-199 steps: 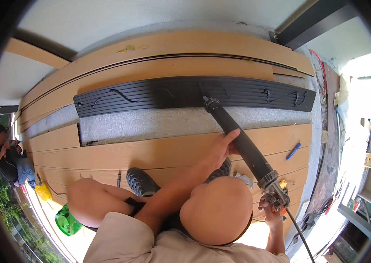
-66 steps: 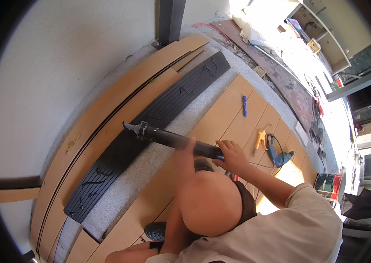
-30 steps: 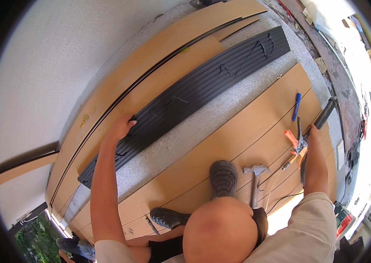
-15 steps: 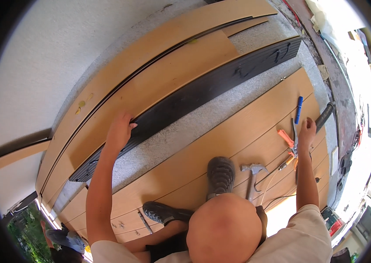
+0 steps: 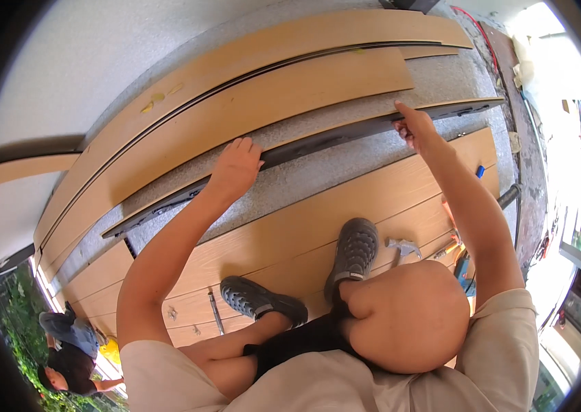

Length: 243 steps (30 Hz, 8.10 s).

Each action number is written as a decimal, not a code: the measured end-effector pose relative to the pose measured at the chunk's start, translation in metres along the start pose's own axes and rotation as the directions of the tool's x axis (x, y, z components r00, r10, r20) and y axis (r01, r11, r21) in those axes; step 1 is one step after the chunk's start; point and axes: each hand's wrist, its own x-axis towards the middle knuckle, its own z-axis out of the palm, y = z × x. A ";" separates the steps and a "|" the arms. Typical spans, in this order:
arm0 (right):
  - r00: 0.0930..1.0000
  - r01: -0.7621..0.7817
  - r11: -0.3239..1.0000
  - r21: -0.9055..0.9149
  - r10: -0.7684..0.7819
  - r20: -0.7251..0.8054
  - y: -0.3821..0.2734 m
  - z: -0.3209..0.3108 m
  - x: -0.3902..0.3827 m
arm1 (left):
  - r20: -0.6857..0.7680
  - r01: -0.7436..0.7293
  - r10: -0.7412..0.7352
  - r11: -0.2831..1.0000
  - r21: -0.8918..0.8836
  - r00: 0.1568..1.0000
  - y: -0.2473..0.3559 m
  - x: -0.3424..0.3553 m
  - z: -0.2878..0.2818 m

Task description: The person applies adhesive to a decking board using a caulking gun, positions and presses the board onto the floor, and uses a hammer drill to drill into the deck.

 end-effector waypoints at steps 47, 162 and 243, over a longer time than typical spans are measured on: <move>0.931 0.366 0.897 0.248 -0.355 -0.088 0.056 -0.010 -0.078 | 0.413 0.575 -0.404 0.643 -0.506 0.816 -0.116 -0.071 0.048; 0.256 0.623 0.065 -0.779 -0.959 0.125 0.089 0.029 0.086 | 0.220 0.302 -0.266 0.941 -0.153 0.939 -0.052 -0.115 0.071; -0.071 0.823 -0.550 -0.143 -0.349 0.934 0.179 0.472 -0.087 | -0.481 0.954 -0.863 -0.003 -0.299 -0.154 -0.254 -0.415 0.113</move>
